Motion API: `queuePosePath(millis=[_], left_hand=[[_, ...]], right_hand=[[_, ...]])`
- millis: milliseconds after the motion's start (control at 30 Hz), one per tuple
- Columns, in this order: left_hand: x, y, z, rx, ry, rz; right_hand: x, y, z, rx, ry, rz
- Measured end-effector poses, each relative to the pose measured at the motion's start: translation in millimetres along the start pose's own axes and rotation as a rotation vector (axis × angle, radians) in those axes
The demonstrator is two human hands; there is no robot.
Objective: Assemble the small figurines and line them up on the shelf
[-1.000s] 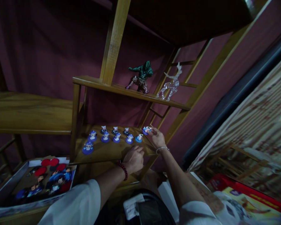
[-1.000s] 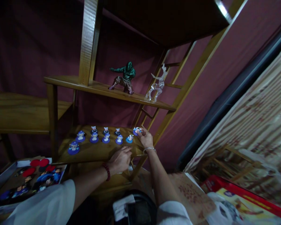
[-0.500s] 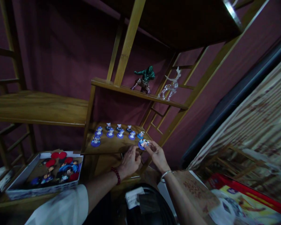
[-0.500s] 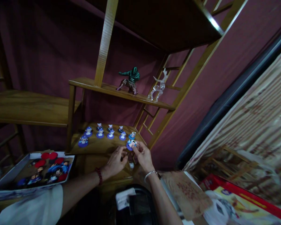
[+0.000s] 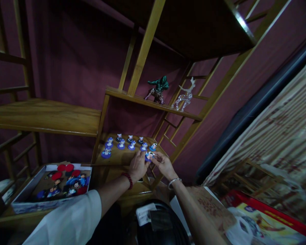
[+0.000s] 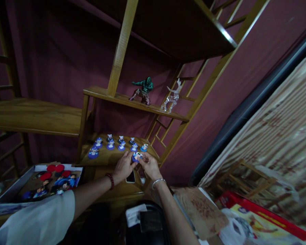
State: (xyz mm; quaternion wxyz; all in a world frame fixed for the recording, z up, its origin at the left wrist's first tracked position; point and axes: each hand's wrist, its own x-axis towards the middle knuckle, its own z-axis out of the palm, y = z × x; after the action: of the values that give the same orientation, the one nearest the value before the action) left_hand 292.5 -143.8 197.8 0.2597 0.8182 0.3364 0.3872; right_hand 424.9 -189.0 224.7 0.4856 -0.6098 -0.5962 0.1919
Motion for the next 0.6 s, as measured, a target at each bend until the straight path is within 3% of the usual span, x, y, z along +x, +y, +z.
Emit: queuePosePath(millis=[167, 333, 533, 600], left_hand=[[9.5, -3.8, -3.9, 0.206, -0.055, -0.032], [16.7, -9.6, -1.9, 0.309, -0.07, 0.052], [20.2, -7.9, -2.1, 0.384, -0.079, 0.132], [21.0, -7.2, -1.5, 0.387, -0.074, 0.139]], right_hand=[[11.7, 10.4, 9.9, 0.017, -0.027, -0.019], [15.4, 19.5, 15.6, 0.015, -0.047, -0.005], [11.3, 16.8, 8.7, -0.026, -0.092, -0.017], [14.6, 20.2, 1.8, -0.042, -0.047, -0.022]])
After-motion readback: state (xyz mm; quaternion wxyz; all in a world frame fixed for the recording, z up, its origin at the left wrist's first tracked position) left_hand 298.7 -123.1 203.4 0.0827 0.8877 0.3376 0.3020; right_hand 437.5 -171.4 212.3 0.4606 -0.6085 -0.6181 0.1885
